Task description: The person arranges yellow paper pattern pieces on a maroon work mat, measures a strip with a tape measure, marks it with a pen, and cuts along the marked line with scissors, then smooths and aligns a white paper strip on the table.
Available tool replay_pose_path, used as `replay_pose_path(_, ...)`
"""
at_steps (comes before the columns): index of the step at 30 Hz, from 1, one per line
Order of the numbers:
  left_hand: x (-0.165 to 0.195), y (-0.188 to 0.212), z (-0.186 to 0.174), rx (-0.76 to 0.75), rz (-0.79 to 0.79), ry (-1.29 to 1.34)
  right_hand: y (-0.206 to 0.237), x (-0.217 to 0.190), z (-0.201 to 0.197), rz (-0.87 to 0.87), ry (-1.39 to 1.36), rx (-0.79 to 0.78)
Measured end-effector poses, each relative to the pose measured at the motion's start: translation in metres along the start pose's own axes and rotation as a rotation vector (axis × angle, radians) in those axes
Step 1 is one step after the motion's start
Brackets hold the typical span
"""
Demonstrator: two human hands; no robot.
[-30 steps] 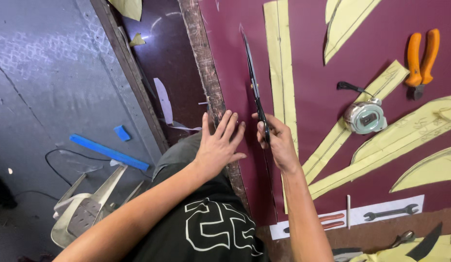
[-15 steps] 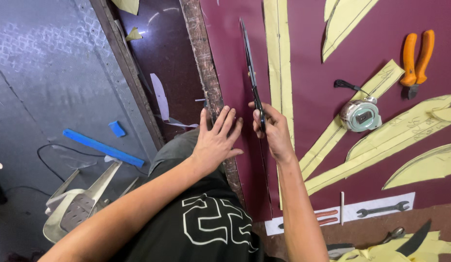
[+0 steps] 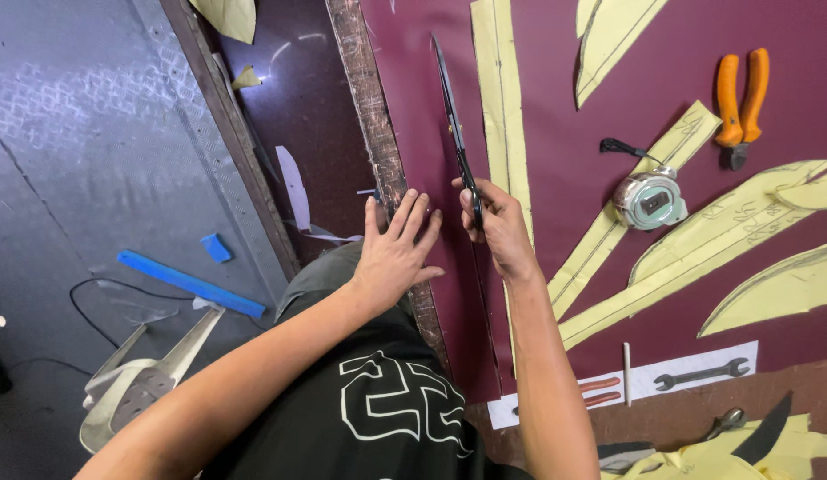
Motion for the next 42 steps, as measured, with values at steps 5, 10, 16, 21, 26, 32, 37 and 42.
replay_pose_path(5, 0.007, 0.004, -0.008, -0.006, -0.011, -0.005, 0.005, -0.001, 0.003, -0.015, -0.022, 0.003)
replay_pose_path(10, 0.014, 0.007, -0.012, -0.005, -0.017, -0.007, 0.013, -0.002, 0.003, -0.026, -0.034, 0.008)
replay_pose_path(16, 0.048, 0.024, -0.020, 0.058, 0.009, -0.054, 0.046, 0.010, -0.011, 0.003, 0.021, 0.009)
replay_pose_path(21, 0.133, 0.059, -0.007, 0.043, 0.480, 0.012, 0.133, 0.061, -0.040, -0.004, -0.045, 0.033)
replay_pose_path(26, 0.213, 0.090, 0.046, -0.192, 0.705, 0.226, 0.233, 0.156, -0.086, 0.017, -0.221, 0.183)
replay_pose_path(32, 0.247, 0.095, 0.074, 0.053, 0.646, 0.139, 0.307, 0.224, -0.129, -0.060, -0.291, 0.318)
replay_pose_path(37, 0.201, 0.090, 0.061, 0.394, 0.112, 1.044, 0.344, 0.248, -0.135, -0.067, -0.352, 0.332)
replay_pose_path(42, 0.088, 0.045, 0.022, 0.718, -0.284, 1.072, 0.340, 0.239, -0.135, -0.111, -0.321, 0.335)
Point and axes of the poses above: each hand's wrist, its own y-axis away from the middle knuckle, its own z-axis out of the palm, x = y × z, the point moved 6 cm from there along -y, towards the middle knuckle, and after that the axes turned 9 degrees about z, right-handed, at the moved point
